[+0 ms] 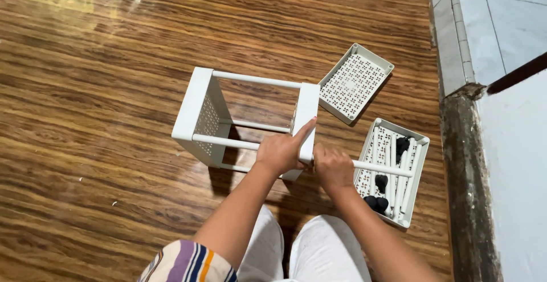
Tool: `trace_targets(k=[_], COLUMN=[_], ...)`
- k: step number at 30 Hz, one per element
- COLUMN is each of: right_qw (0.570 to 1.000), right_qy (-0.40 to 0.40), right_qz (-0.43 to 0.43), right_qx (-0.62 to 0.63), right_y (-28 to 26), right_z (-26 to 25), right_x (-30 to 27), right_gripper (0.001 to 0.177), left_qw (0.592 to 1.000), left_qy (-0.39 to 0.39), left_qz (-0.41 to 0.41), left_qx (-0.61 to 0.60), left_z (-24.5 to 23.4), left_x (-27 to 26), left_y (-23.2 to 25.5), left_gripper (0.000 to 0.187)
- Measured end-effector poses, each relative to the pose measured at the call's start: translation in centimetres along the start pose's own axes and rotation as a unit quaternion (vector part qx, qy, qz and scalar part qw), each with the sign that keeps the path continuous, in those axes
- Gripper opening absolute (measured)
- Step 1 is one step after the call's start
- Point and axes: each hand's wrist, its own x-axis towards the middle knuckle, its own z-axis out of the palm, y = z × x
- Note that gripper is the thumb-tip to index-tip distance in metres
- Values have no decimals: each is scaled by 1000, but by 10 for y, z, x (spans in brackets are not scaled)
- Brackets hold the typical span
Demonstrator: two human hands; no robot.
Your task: The person assembles a white plastic shelving unit by connecting perforated trays with white rods. They insert rods into the trays to form a frame, then stack additional trays to create a multi-tiered structure.
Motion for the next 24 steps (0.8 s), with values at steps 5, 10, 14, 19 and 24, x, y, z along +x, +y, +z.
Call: trace_targets(k=[5, 10, 14, 19, 24], right_qw=[902, 669, 828, 970, 956], right_qy=[-402, -651, -409, -180, -278], right_qz=[51, 170, 43, -66, 51], right_qx=[151, 316, 382, 147, 77], right_y=[24, 40, 44, 59, 60], right_z=[14, 1, -28, -66, -60], right_x=[40, 77, 55, -1, -15], right_gripper=[18, 34, 30, 28, 36], left_qw=[1000, 1000, 1000, 999, 1000], left_qy=[2, -11, -20, -29, -21], left_qz=[16, 16, 16, 12, 8], left_qx=[-6, 7, -1, -7, -12], left_z=[2, 2, 1, -2, -4], left_x=[0, 3, 3, 4, 1], left_y=[-4, -6, -8, -7, -2], left_gripper=[125, 130, 123, 126, 128])
